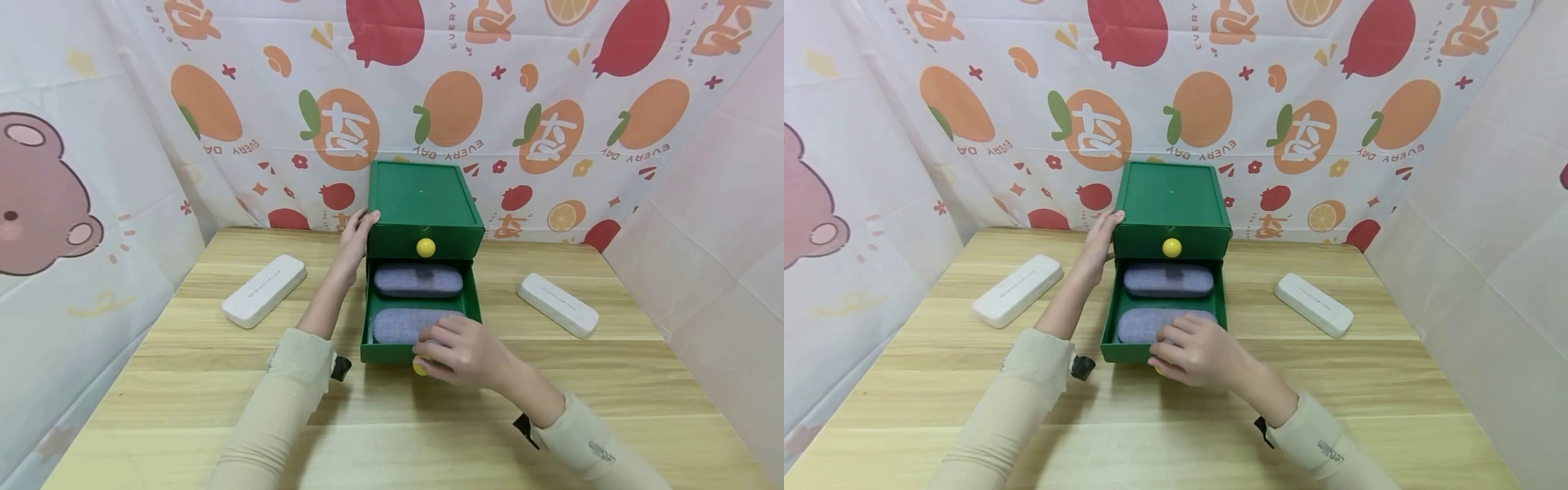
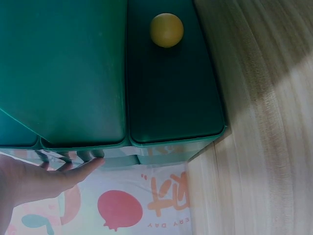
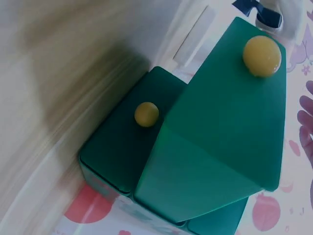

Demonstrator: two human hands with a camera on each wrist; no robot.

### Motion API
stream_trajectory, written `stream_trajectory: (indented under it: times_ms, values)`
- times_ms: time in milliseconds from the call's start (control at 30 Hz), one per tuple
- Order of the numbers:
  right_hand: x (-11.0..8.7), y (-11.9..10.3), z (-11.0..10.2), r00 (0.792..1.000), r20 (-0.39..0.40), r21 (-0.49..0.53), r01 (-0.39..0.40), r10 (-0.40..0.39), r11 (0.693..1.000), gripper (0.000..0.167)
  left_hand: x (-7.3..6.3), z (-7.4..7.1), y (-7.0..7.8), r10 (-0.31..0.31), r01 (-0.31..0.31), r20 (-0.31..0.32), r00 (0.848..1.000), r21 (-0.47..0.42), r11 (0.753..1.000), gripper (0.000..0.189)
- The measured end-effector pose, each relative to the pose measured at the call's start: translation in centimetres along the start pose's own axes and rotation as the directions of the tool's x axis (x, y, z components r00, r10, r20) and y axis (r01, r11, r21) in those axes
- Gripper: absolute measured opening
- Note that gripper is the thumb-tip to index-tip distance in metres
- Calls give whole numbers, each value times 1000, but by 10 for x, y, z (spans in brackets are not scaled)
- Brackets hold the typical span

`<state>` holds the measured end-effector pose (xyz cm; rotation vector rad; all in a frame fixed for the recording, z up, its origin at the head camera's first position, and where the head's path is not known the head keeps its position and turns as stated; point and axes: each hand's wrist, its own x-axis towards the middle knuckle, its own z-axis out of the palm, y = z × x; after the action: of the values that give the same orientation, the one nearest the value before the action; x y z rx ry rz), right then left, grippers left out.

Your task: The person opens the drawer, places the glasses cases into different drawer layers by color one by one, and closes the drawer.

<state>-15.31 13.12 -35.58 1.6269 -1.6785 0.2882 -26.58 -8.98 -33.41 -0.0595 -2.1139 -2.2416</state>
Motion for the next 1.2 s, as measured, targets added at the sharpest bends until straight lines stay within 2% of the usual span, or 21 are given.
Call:
stream_trajectory:
  times_ms: [100, 233, 500, 800, 1200]
  values:
    - [0, -7, 0, 999, 2, 20, 32, -32, 999, 15, 0, 0, 0, -3, 3, -2, 1000, -1, 1000, 69]
    - [-3, -16, 2, 997, 69, 53, 39, -43, 998, 18, 0, 0, 1, -5, 5, -4, 1000, -6, 1000, 68]
    - [-18, -29, 12, 974, 224, 0, -24, 24, 1000, 18, 0, 0, 0, -9, 9, -4, 1000, -6, 1000, 68]
    - [-27, -34, 19, 963, 261, -104, -40, 66, 994, 33, 0, 0, 0, -9, 9, -1, 1000, -8, 1000, 68]
    - [-30, -37, 22, 955, 276, -146, -67, 106, 987, 43, 1, 0, 0, -9, 9, -4, 1000, -5, 1000, 68]
